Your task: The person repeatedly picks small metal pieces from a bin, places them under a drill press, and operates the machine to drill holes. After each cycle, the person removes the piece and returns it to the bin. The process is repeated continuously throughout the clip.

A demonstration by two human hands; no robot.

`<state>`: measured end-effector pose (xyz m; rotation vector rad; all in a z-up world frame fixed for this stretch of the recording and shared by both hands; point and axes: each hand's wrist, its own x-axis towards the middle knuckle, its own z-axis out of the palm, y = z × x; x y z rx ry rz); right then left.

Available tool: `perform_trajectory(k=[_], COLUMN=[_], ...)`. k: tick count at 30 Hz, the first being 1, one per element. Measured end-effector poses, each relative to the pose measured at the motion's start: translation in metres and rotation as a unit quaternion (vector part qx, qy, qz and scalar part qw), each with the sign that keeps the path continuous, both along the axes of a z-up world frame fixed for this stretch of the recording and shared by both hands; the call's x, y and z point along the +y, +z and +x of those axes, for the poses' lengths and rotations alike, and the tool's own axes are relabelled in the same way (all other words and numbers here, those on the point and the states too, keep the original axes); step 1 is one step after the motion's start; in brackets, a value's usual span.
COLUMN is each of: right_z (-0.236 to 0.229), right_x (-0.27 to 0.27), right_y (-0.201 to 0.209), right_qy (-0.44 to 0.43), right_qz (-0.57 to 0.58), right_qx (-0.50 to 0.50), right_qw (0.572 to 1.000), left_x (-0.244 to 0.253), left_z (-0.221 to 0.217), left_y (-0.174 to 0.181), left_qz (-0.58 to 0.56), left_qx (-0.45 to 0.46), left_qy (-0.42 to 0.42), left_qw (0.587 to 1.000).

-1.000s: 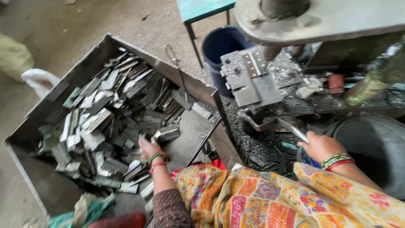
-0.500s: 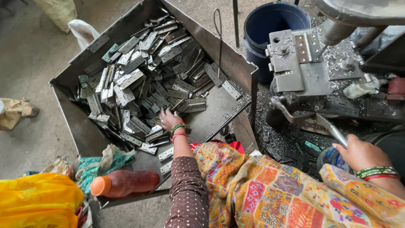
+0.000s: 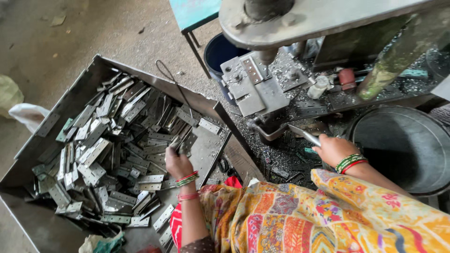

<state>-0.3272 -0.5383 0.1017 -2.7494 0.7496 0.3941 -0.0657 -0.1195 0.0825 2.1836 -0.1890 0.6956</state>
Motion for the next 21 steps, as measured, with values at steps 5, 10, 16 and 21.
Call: perform_trajectory(k=[5, 10, 16, 21], right_z=[-0.003, -0.006, -0.007, -0.004], right_x=[0.001, 0.002, 0.002, 0.0], right_y=[0.003, -0.002, -0.005, 0.003], right_qy=[0.012, 0.014, 0.017, 0.011], right_qz=[0.007, 0.005, 0.026, 0.041], right_qx=[-0.031, -0.042, -0.047, -0.045], right_qw=[0.999, 0.999, 0.998, 0.998], left_x=[-0.113, -0.193, -0.206, -0.204], left_z=[-0.019, -0.057, -0.055, -0.061], left_y=[0.069, 0.071, 0.066, 0.083], left_qz=[0.073, 0.365, 0.353, 0.343], left_qx=[-0.278, -0.143, -0.18, -0.169], left_qy=[-0.068, -0.267, -0.265, -0.304], left_qw=[0.956, 0.88, 0.879, 0.872])
